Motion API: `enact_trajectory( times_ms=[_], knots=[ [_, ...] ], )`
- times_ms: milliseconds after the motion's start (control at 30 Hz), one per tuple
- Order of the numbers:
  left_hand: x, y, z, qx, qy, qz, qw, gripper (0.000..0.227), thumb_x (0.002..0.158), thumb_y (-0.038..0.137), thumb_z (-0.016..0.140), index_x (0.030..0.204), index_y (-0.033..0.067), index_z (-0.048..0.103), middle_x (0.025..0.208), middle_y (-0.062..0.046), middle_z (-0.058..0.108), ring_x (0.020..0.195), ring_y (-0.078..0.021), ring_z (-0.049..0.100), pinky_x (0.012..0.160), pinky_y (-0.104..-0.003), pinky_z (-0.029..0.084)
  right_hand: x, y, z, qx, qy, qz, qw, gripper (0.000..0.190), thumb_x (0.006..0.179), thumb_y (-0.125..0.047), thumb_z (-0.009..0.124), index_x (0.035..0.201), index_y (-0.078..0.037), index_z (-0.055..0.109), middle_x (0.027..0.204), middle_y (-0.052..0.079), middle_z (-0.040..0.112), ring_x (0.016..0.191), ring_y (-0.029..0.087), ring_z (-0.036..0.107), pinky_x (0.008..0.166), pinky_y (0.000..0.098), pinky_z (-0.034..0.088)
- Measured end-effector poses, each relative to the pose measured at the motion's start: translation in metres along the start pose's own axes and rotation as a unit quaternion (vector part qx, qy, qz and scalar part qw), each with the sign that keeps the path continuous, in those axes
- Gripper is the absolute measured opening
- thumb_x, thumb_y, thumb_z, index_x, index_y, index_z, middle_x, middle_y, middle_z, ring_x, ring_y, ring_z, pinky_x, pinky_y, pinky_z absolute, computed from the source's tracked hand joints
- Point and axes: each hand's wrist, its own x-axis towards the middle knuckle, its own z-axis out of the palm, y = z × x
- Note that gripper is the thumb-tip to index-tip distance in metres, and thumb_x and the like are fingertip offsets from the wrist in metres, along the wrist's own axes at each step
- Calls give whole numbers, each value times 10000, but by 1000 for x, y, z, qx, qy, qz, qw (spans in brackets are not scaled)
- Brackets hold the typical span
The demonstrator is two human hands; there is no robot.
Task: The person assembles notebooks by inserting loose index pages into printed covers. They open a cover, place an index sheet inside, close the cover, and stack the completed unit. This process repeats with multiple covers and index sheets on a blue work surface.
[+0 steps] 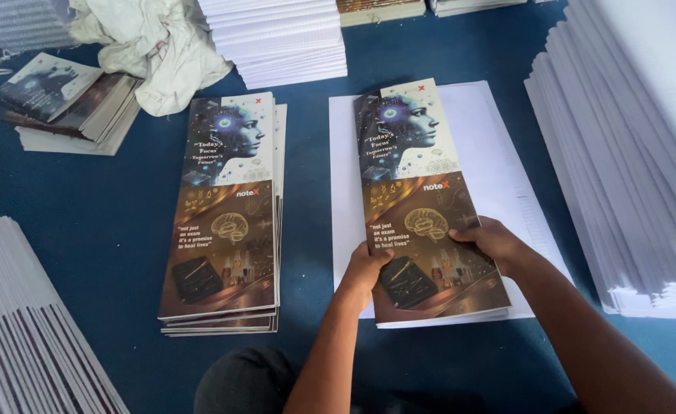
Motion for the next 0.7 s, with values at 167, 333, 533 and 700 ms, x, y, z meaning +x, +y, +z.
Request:
enact_trajectory(
  times_ms=[167, 333, 533, 700],
  knots=[
    [-3, -2, 13, 128, 75, 79, 986, 276, 894, 82, 620, 1148, -22, 645, 1067, -164, 730, 1012, -258, 695, 896, -366, 511, 17, 10, 6, -157, 56, -49, 985, 345, 928, -162, 669, 1191, 62, 663, 1000, 239, 749, 815, 297, 737, 765, 437, 612],
    [-6, 6, 12, 136, 113, 95, 980, 274, 879, 72, 626, 1138, -17, 632, 1063, -154, 724, 1023, -249, 694, 913, -370, 505, 26, 13, 6, -151, 57, -43, 986, 318, 956, -208, 638, 1158, 37, 655, 980, 216, 728, 813, 266, 714, 782, 403, 586],
    [-4, 17, 1, 29, 54, 111, 992, 256, 879, 48, 601, 1116, -23, 668, 1042, -139, 733, 972, -227, 688, 881, -349, 508, 18, -13, -1, -69, 48, -68, 994, 280, 973, -187, 514, 1152, 7, 606, 1009, 204, 644, 840, 271, 638, 791, 394, 545],
    [-19, 34, -12, 11, 70, 114, 991, 229, 854, 39, 650, 1070, -30, 678, 986, -141, 746, 905, -231, 704, 847, -355, 525, -12, -32, 15, -31, 55, -57, 996, 264, 958, -171, 528, 1134, 10, 607, 1006, 207, 648, 838, 293, 641, 804, 418, 559]
  ],
)
